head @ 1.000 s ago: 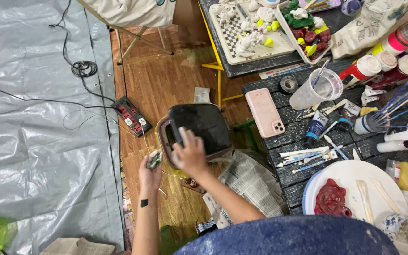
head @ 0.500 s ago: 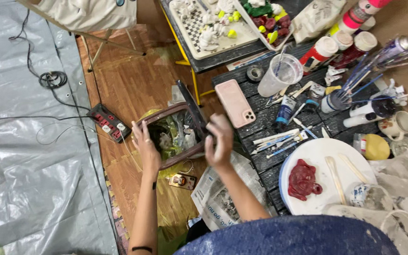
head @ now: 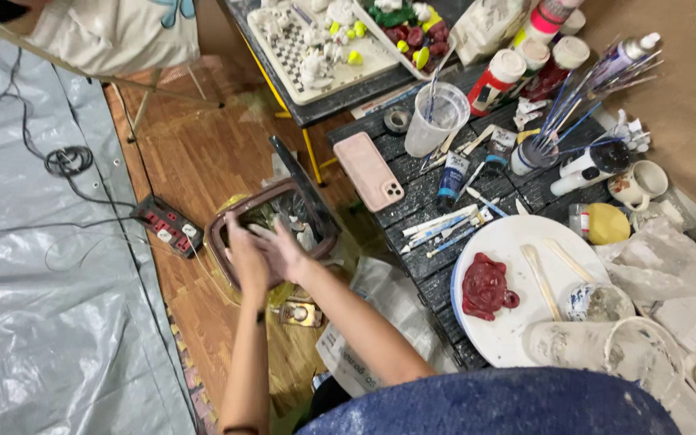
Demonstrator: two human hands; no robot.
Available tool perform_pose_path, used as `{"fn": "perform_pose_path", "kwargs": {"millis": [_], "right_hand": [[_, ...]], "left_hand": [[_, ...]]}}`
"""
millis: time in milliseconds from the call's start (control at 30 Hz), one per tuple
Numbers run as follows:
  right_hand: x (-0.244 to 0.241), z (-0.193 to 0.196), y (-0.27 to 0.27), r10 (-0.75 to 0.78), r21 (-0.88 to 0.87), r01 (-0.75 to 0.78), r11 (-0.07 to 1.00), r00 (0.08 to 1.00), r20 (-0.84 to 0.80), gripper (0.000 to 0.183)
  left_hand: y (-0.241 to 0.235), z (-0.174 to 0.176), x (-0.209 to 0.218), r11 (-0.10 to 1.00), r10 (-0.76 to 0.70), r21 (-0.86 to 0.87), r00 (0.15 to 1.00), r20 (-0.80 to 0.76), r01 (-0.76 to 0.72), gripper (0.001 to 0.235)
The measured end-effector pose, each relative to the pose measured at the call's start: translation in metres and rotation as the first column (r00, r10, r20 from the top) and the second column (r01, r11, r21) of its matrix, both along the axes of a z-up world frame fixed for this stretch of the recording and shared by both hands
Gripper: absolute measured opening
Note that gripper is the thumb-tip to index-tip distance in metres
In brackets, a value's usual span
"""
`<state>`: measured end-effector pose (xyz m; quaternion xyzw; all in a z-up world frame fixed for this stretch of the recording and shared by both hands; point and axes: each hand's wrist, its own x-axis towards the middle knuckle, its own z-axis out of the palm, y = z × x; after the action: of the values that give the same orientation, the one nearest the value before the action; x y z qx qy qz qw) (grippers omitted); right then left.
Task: The person shapes a small clay figure by hand, repeatedly dipping it into a container of white powder and smoothing its surface. They then use scissors to trim excess material from the figure while seated at a cluttered craft table.
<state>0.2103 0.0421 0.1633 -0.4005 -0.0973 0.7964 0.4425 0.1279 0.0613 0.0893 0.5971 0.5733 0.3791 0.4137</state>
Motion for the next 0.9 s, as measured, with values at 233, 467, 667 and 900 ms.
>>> {"fn": "perform_pose_path", "kwargs": {"millis": [233,467,667,900], "right_hand": [[0.016,0.010,-0.031,-0.114,0.215,0.130,0.968,0.990,-0.086,0.089],[0.011,0.020,-0.113,-0.045,0.489,-0.424,0.762,0.718,0.694,0.073],[0.100,0.093,-0.267,-0.616,0.503,-0.465,0.728,-0.121,0.779,0.054],[0.131,0.102,-0.442,-0.462,0.613,-0.018,0.790,-0.674,0.576,0.025]], "left_hand": [[0.007,-0.022,-0.037,0.984,0.028,-0.175,0.969,0.247,0.016,0.058],[-0.018,0.024,0.007,0.979,-0.017,0.169,0.781,0.625,-0.113,0.054],[-0.093,0.110,0.086,0.793,-0.347,0.607,0.857,0.382,0.051,0.026],[-0.201,0.119,0.172,0.048,-0.744,0.865,0.596,-0.303,0.499,0.026]]}}
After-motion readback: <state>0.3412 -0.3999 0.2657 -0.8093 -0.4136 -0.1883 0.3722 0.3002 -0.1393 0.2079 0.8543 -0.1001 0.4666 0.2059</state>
